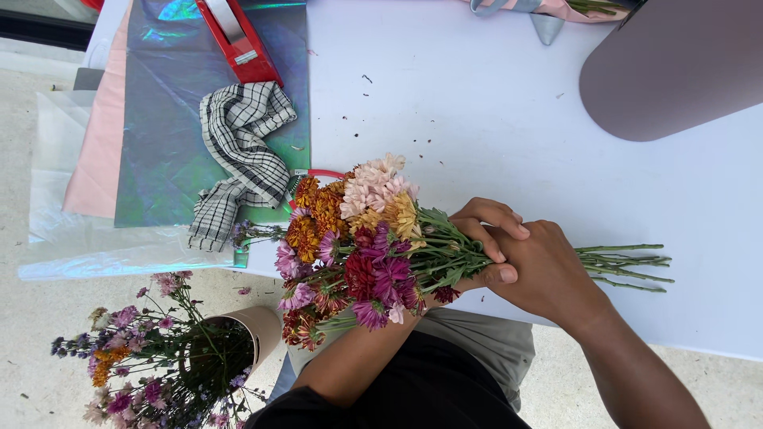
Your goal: The person organizes stems of flowers into a bunch by hand, then uses tape to secure the stems together.
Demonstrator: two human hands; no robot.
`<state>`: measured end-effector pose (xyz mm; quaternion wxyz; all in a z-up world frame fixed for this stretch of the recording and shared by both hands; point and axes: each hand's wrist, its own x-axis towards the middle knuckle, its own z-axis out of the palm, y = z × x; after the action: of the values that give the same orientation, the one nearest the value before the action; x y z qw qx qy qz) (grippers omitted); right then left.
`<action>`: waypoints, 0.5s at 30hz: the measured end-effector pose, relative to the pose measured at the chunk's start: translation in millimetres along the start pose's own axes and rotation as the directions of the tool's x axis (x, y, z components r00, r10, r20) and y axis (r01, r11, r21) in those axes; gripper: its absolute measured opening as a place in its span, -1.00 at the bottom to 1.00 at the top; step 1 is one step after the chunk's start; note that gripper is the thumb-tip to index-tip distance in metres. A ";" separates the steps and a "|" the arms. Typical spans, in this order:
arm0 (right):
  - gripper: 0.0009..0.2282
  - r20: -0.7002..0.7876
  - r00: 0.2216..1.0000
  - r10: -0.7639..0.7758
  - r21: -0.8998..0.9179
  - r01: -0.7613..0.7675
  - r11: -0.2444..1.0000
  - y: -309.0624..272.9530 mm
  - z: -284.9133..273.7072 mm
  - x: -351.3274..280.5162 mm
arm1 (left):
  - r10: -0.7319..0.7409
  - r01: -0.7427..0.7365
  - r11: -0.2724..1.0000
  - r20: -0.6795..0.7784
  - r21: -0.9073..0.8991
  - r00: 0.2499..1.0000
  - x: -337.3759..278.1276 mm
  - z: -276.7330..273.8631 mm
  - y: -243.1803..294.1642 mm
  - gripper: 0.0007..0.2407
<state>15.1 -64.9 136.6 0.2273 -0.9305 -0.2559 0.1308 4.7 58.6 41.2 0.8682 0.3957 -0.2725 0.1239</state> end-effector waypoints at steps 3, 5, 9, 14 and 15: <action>-0.86 0.058 0.998 -0.004 -0.077 0.009 0.997 2.8 6.5 7.7 | -0.088 0.087 0.995 0.036 0.041 0.995 3.7 -13.2 23.6 -0.82; -0.86 0.093 0.995 -0.040 -0.077 0.047 0.996 -9.6 8.2 14.0 | -0.102 0.083 0.982 0.109 0.167 0.989 5.1 -24.5 41.5 -0.84; -0.86 0.109 0.984 -0.139 -0.081 0.148 0.986 -38.0 10.0 29.1 | -0.088 0.074 0.984 0.083 0.165 0.993 2.0 -42.5 65.9 -0.84; -0.78 0.140 0.981 -0.137 -0.120 0.154 0.981 -68.5 12.6 48.9 | 0.036 -0.048 0.988 -0.084 -0.150 0.996 -9.7 -58.4 81.1 -0.18; -0.78 0.146 0.978 -0.150 -0.119 0.168 0.979 -72.6 14.5 53.3 | 0.044 -0.056 0.989 -0.093 -0.140 0.995 -12.8 -62.6 78.2 -0.18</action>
<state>24.0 24.4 152.9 0.1574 -0.9087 -0.3525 0.1585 -16.1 157.2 48.6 0.9022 0.3199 -0.2514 0.1435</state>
